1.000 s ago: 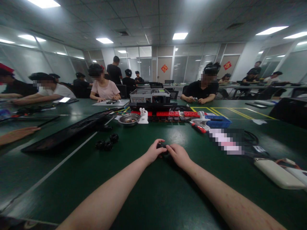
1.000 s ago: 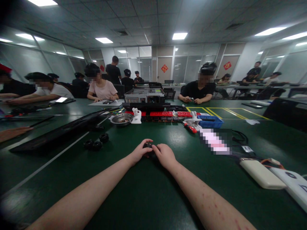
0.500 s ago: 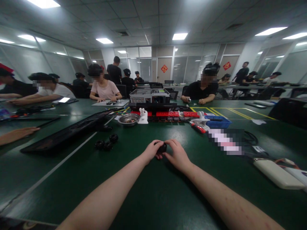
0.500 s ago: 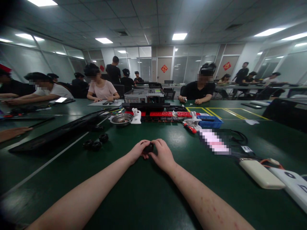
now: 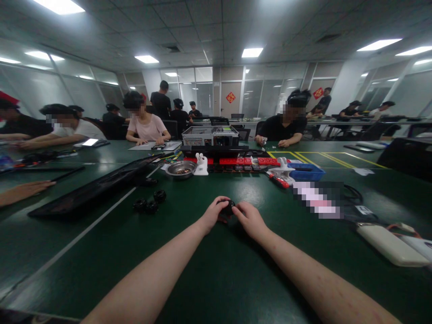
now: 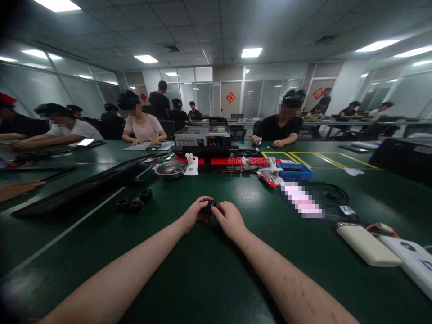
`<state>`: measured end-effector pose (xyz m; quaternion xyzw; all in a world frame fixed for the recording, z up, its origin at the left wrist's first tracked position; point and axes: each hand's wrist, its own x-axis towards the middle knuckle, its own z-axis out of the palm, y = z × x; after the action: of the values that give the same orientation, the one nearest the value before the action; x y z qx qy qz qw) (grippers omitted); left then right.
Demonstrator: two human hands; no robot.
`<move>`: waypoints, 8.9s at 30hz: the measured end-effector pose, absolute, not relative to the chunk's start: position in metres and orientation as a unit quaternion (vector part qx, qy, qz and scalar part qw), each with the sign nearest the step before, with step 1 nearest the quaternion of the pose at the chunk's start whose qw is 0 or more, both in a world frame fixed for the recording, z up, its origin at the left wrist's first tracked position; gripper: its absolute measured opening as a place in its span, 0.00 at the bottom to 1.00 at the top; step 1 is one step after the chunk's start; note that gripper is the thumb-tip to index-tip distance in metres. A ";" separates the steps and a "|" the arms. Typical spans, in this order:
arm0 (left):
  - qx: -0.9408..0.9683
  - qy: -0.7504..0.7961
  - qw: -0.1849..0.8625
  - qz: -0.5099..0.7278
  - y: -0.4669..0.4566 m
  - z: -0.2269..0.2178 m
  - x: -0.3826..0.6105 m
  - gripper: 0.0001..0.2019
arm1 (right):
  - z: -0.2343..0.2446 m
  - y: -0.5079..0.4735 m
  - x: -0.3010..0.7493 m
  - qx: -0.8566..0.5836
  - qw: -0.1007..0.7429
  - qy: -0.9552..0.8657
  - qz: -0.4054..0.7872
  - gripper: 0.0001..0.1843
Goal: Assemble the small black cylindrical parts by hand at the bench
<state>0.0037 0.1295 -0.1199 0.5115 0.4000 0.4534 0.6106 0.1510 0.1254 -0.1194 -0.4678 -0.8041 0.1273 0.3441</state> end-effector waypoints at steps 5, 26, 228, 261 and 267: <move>0.501 0.417 0.608 0.454 0.131 -0.121 0.005 0.19 | -0.116 0.123 0.153 -0.438 0.373 -0.810 0.115 0.08; 0.525 0.435 0.580 0.445 0.132 -0.122 0.005 0.13 | -0.115 0.123 0.155 -0.515 0.309 -0.785 0.153 0.19; 0.501 0.445 0.586 0.456 0.128 -0.117 0.006 0.17 | -0.121 0.126 0.154 -0.454 0.324 -0.794 0.240 0.18; 0.497 0.436 0.598 0.452 0.129 -0.117 0.004 0.16 | -0.124 0.128 0.153 -0.482 0.301 -0.812 0.132 0.14; 0.480 0.472 0.586 0.452 0.132 -0.120 0.007 0.16 | -0.120 0.122 0.151 -0.444 0.323 -0.832 0.084 0.21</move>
<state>0.0069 0.1321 -0.1196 0.4797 0.4723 0.4516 0.5855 0.1510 0.1218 -0.1200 -0.4436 -0.8319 0.0842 0.3227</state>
